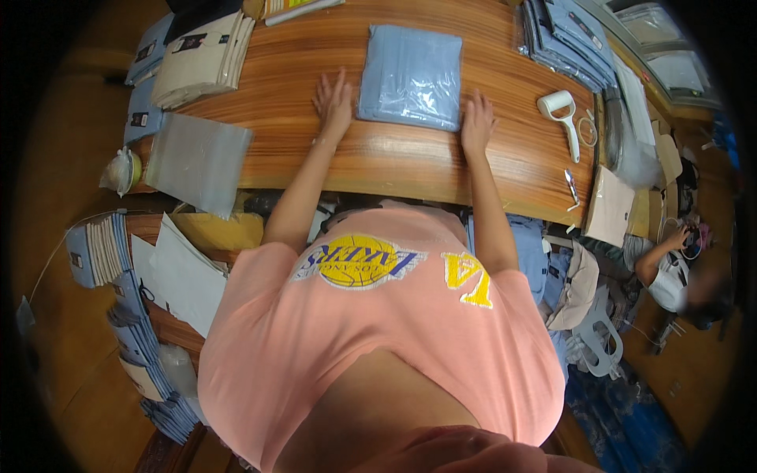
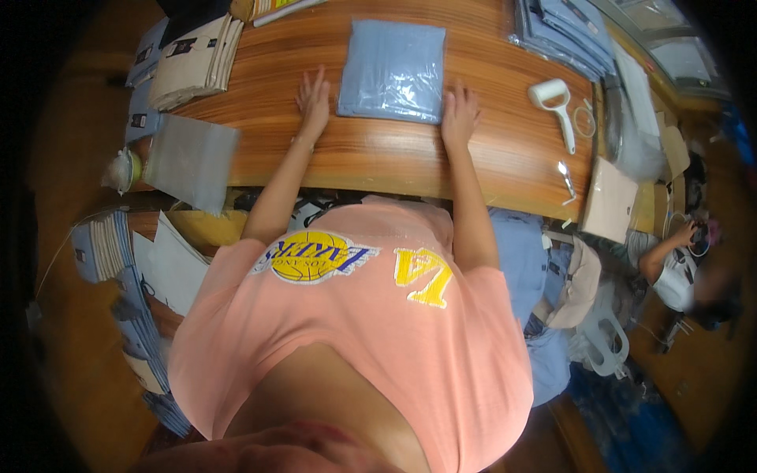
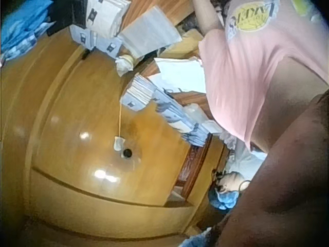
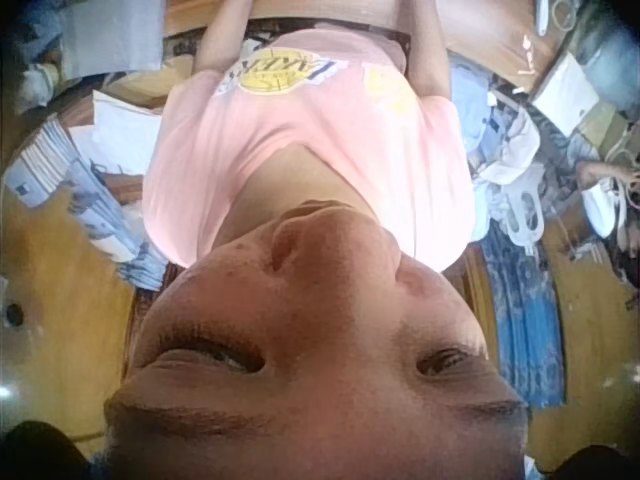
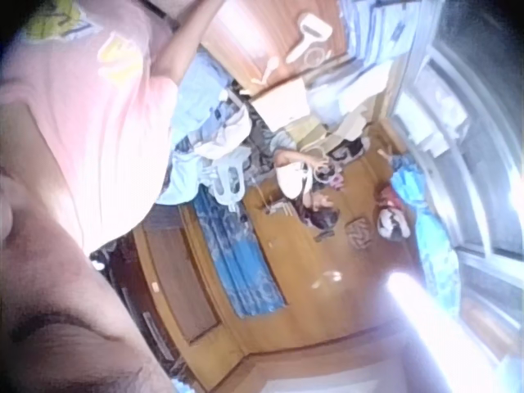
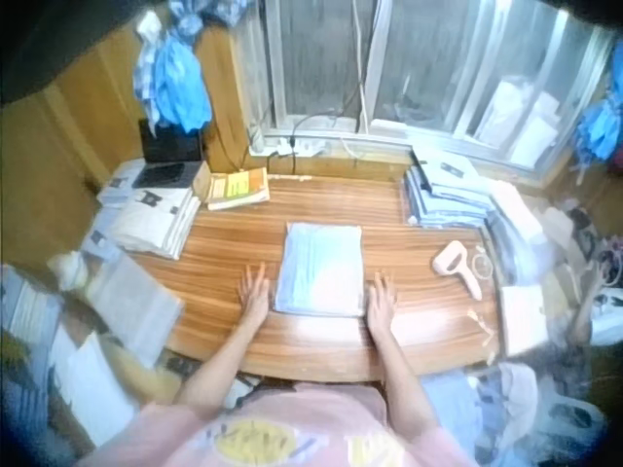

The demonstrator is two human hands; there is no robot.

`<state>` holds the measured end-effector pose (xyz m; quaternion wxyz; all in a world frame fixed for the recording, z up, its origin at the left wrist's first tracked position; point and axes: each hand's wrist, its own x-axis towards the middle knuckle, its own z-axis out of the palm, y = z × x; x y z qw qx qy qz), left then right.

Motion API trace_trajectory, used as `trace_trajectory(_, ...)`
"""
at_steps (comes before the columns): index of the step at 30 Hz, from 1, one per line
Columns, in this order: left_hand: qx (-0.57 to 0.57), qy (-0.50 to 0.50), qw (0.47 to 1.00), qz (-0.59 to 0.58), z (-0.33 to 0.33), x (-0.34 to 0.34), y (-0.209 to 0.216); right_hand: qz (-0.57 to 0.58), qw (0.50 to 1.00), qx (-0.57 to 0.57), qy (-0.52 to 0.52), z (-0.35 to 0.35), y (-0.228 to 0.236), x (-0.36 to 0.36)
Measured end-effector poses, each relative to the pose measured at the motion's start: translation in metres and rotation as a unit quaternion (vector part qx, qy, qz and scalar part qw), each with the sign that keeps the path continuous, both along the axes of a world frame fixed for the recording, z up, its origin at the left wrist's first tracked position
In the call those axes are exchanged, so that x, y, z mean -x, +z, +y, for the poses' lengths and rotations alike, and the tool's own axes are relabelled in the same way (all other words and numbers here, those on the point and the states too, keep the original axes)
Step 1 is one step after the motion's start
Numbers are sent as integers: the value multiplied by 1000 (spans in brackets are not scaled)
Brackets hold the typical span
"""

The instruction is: The person picks up a shirt from a stack, spreads it out on a desk, places a cardboard insert inside, folds the sleeves and body around the cardboard, and slides the folded shirt into a plastic garment bag.

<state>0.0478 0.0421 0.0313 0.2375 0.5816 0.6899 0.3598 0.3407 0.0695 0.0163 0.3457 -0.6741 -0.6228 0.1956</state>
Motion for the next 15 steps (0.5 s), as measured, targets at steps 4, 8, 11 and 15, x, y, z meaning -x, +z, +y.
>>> trace_trajectory(4,4,-66,986,155,-56,-12,-8,-87,981,-153,75,-47,21,27)
trace_trajectory(8,-78,-132,940,303,-19,-28,14,-187,958,-187,110,-24,25,36)
trace_trajectory(11,-206,-226,901,309,24,4,24,-196,939,-241,149,17,45,26)
trace_trajectory(15,-289,-132,941,114,67,10,115,-67,943,-300,128,58,152,24)
